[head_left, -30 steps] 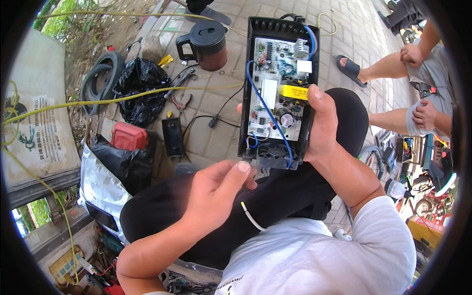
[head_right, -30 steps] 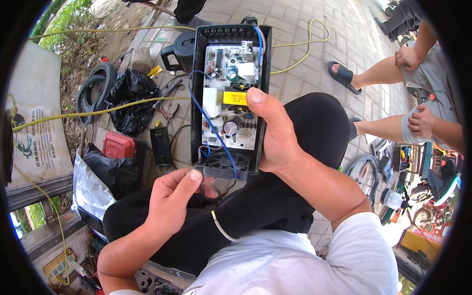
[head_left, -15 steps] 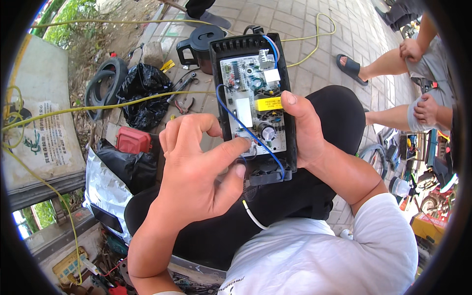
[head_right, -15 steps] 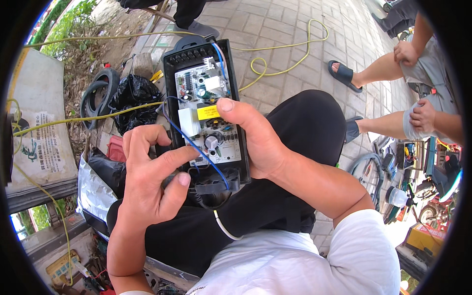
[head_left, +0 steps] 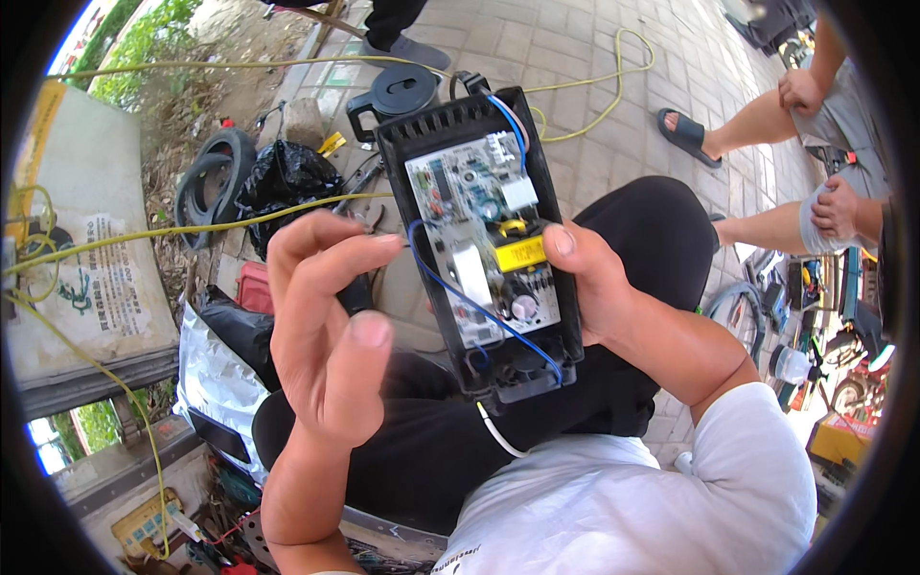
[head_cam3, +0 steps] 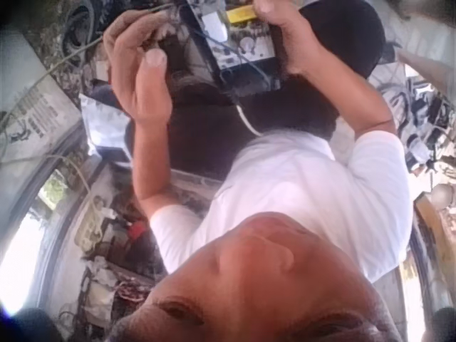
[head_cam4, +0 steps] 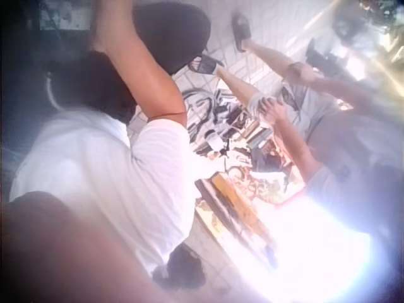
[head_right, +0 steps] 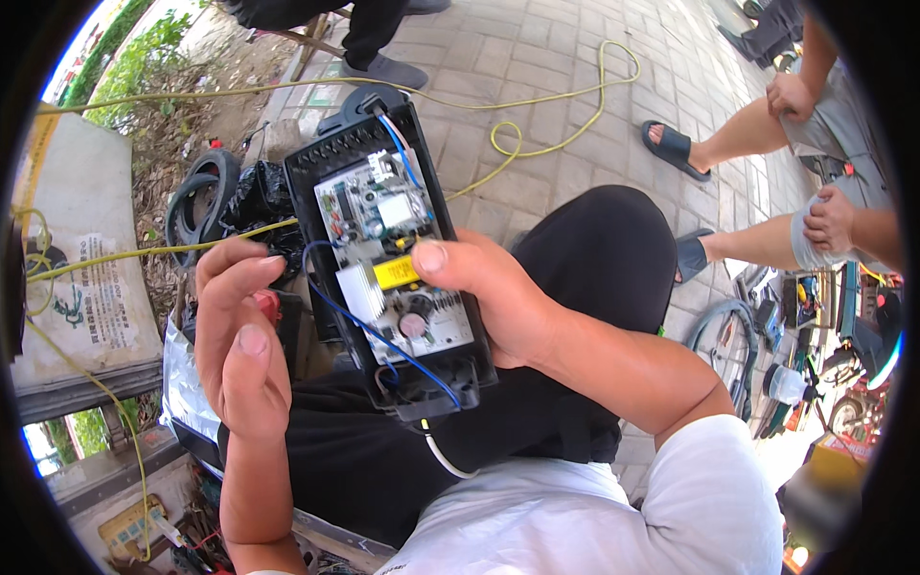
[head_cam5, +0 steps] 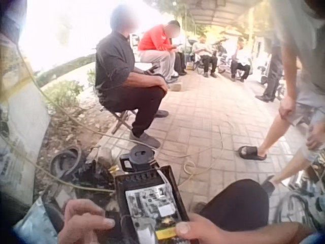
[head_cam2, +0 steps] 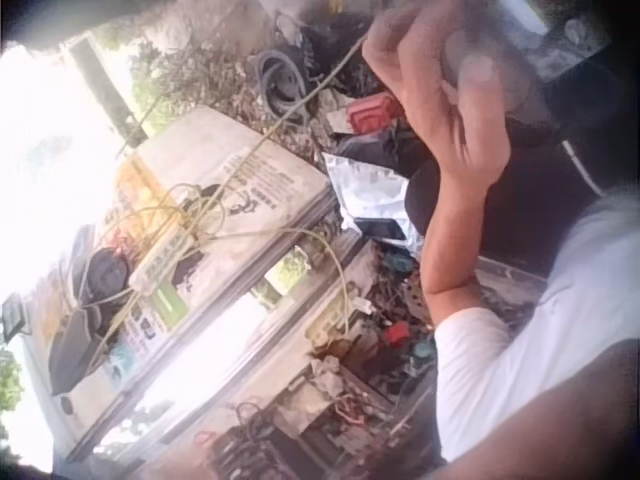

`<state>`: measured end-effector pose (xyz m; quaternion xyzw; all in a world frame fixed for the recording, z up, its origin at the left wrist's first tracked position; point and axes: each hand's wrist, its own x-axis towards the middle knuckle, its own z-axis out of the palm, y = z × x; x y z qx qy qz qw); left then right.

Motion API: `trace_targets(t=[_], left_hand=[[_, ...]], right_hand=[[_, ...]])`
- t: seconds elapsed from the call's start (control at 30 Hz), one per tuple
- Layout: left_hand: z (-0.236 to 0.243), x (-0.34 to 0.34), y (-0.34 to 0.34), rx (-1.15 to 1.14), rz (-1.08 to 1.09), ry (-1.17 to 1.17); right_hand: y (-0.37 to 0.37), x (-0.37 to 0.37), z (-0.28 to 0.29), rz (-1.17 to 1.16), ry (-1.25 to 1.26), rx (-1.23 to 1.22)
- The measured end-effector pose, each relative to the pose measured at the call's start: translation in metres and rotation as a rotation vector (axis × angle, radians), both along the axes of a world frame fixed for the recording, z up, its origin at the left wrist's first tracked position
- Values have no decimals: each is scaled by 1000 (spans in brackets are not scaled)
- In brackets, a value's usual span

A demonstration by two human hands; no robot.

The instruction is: The person inspects a green circuit board, then places it into a black plastic housing. They connect wires, adjust internal components, and close the housing to complete the assembly.

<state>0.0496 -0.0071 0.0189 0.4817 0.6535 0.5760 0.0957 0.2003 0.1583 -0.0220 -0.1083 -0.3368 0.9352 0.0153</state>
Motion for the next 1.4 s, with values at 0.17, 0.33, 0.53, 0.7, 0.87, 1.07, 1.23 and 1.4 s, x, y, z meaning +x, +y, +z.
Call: trace_targets(t=[0.17, 0.33, 0.53, 0.7, 0.87, 1.07, 1.23, 1.4], left_hand=[[11, -12, 10, 3, -2, -16], [-3, -5, 3, 80, -11, -763], [-10, 0, -7, 62, -103, -968], [-14, -14, -9, -73, -81, -1403], [-10, -32, -8, -55, -150, -1421], [-3, -40, -12, -126, -234, -1152], [-5, -39, -13, -122, -129, -1150], [3, -35, -10, -147, -73, -1000]], right_hand=[[-3, -1, 8, 56, -38, 4], [-5, -1, 1, 75, -32, -21], [-9, 3, -1, 169, -69, -6], [-14, 1, 5, 267, -102, -70], [-13, 6, 5, 424, -142, 35], [-17, 3, 12, 430, -178, 125], [-18, 2, 10, 442, -182, 144], [-19, 1, 12, 442, -198, 118]])
